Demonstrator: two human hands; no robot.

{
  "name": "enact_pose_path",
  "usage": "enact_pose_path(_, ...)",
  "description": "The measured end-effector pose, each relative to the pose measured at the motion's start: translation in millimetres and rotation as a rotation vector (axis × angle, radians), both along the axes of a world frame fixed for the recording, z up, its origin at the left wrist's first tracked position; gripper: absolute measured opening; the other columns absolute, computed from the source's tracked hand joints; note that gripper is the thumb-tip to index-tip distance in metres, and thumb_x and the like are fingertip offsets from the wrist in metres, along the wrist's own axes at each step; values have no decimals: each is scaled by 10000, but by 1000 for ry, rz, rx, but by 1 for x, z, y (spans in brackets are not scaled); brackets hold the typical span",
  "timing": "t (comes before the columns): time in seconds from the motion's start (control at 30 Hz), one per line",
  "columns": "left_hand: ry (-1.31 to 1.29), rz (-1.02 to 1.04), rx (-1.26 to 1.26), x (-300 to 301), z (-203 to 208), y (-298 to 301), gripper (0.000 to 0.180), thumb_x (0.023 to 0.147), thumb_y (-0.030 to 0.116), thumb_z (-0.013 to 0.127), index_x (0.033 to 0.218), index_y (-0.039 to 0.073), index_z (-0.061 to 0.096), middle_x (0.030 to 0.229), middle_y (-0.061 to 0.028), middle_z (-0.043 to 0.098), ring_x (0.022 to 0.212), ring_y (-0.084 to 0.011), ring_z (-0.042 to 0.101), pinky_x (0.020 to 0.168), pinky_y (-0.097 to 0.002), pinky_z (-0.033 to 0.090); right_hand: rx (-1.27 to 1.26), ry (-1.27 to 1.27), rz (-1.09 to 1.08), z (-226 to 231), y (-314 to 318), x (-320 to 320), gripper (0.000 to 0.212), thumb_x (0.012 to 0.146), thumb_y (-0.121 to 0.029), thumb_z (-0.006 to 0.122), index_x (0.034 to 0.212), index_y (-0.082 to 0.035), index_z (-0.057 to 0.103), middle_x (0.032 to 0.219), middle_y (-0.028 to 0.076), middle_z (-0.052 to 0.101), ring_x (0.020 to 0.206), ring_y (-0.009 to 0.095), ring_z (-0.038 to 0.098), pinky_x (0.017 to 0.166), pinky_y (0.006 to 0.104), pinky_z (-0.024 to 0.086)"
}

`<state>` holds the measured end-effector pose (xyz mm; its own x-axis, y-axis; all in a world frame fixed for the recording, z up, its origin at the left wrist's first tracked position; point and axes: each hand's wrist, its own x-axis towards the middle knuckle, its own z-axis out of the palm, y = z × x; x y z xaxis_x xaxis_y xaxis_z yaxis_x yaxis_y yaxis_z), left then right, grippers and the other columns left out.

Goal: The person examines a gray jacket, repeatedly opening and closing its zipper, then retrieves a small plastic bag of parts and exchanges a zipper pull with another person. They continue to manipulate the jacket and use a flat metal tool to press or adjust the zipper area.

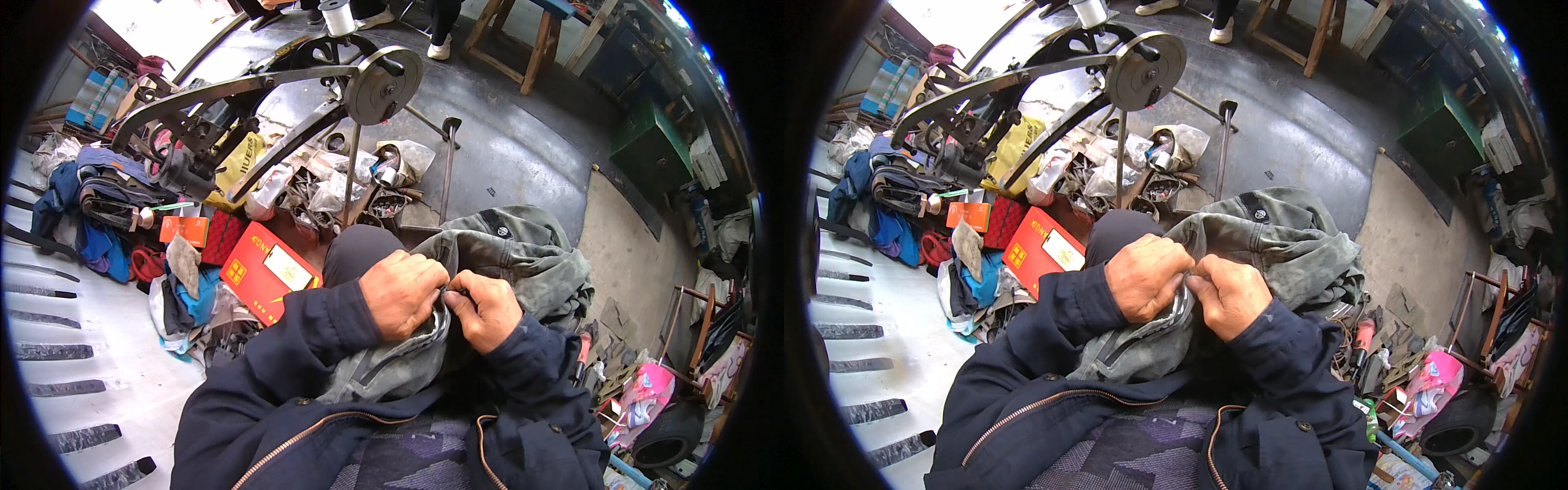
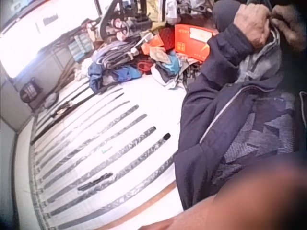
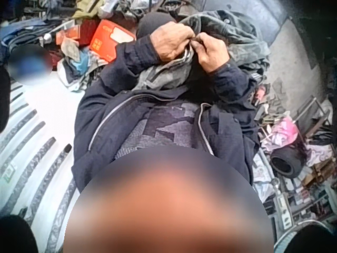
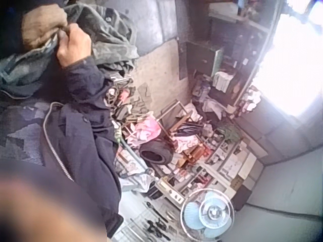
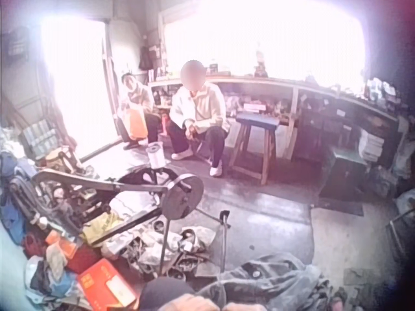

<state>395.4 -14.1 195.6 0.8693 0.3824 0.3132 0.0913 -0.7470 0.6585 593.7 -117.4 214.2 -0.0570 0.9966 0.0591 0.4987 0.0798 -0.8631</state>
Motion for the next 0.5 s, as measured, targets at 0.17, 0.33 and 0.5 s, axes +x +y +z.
enact_pose_path(0.17, 26, 9, -55, 1, -1, 1, 214, 894, 49, 649, 1105, 37, 614, 959, -169, 636, 882, -404, 624, 797, -476, 484, 33, -15, 25, -2, 0, 1, 71, 931, -16, 707, 943, 9, 641, 829, 235, 663, 760, 461, 664, 671, 451, 536)
enact_pose_path(0.33, -41, 77, -190, 3, -1, 5, 216, 948, 96, 642, 1152, 28, 626, 980, -197, 667, 885, -435, 629, 794, -485, 506, -30, 157, -90, -10, 1, 2, 18, 987, -5, 667, 975, 4, 657, 748, 150, 636, 637, 281, 632, 616, 369, 498)
enact_pose_path(0.5, 0, 149, -629, 8, -5, 12, 228, 1010, 134, 670, 1198, 36, 585, 1000, -189, 705, 922, -362, 710, 824, -416, 540, -137, 503, -267, -24, 7, 2, 119, 1074, -59, 620, 972, -19, 666, 714, -35, 592, 631, 44, 519, 573, 243, 414)
